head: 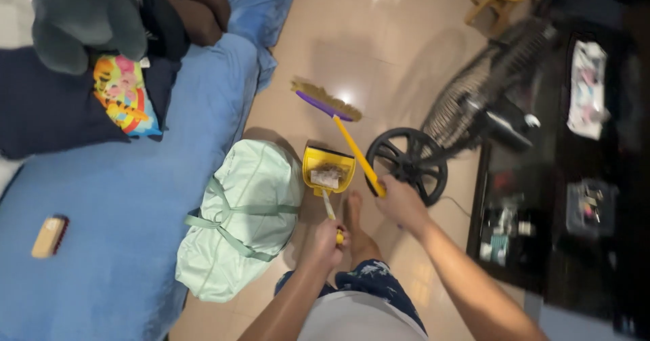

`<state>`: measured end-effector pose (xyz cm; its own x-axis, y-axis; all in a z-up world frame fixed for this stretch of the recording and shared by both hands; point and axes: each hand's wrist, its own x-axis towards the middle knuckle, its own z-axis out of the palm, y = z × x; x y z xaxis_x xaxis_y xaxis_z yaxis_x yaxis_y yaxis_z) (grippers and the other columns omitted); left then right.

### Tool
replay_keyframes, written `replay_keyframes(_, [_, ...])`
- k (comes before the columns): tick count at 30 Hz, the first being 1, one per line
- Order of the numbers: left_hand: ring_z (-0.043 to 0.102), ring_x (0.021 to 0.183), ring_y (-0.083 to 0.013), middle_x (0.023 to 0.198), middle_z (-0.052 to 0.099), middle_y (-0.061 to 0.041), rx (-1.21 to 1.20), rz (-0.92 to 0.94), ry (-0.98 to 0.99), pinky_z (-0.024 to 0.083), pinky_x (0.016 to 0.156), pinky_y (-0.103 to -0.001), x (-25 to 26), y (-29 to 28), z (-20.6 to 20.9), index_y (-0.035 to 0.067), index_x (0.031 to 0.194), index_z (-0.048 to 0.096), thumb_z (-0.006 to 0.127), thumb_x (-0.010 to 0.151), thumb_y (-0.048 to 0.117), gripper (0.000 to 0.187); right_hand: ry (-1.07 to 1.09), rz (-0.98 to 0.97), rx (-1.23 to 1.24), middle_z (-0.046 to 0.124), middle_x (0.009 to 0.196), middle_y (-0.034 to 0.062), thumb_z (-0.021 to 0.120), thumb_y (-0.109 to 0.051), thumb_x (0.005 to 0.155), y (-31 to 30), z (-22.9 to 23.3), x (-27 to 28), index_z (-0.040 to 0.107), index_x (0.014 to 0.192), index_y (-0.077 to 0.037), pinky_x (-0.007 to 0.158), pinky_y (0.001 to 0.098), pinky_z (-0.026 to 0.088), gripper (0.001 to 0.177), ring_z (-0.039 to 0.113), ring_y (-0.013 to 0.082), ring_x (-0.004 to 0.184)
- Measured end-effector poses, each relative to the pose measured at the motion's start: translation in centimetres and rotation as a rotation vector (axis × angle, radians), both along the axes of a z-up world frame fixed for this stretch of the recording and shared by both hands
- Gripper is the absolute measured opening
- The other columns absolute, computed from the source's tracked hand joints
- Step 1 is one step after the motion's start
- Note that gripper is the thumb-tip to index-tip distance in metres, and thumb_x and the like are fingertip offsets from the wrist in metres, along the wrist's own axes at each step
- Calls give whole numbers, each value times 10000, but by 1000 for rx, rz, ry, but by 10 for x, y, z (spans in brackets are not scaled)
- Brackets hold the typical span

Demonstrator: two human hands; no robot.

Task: Sweep the floor using a broom and a dustpan in a bedroom.

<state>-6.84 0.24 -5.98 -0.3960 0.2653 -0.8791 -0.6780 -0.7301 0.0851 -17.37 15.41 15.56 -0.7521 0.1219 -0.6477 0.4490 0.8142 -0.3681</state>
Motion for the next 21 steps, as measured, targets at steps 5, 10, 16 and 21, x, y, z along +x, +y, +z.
replay_keyframes(5, [498, 528, -163, 721, 499, -76, 112, 358, -70, 372, 433, -264, -72, 30, -94, 58, 926, 480, 532, 999, 154, 131, 206, 483, 80, 737, 1032, 222, 720, -133, 757, 28, -130, -173, 702, 1232, -125, 839, 464, 571, 476, 716, 377, 951])
replay_keyframes(10, [491, 516, -139, 704, 478, -36, 122, 527, -130, 367, 425, -246, -142, 62, -134, 128, 921, 504, 522, 1005, 201, 113, 191, 748, 99, 727, 1055, 191, 758, -139, 743, 7, -223, -322, 723, 1200, -138, 886, 476, 544, 458, 694, 375, 1000])
replay_keyframes(16, [437, 477, -102, 689, 463, 30, 95, 655, -150, 324, 397, -218, -219, 74, -118, 212, 865, 541, 497, 1002, 188, 146, 170, 938, 63, 739, 1061, 163, 702, -105, 736, -41, -289, -417, 732, 1213, -160, 905, 453, 559, 480, 712, 355, 1003])
replay_keyframes(21, [476, 538, -163, 747, 462, -59, 15, 699, -325, 369, 427, -265, -251, 86, -140, 149, 968, 466, 448, 996, 96, 63, 219, 942, -14, 733, 1059, 177, 694, -95, 715, -39, -338, -407, 760, 1101, -90, 904, 457, 548, 392, 692, 364, 1018])
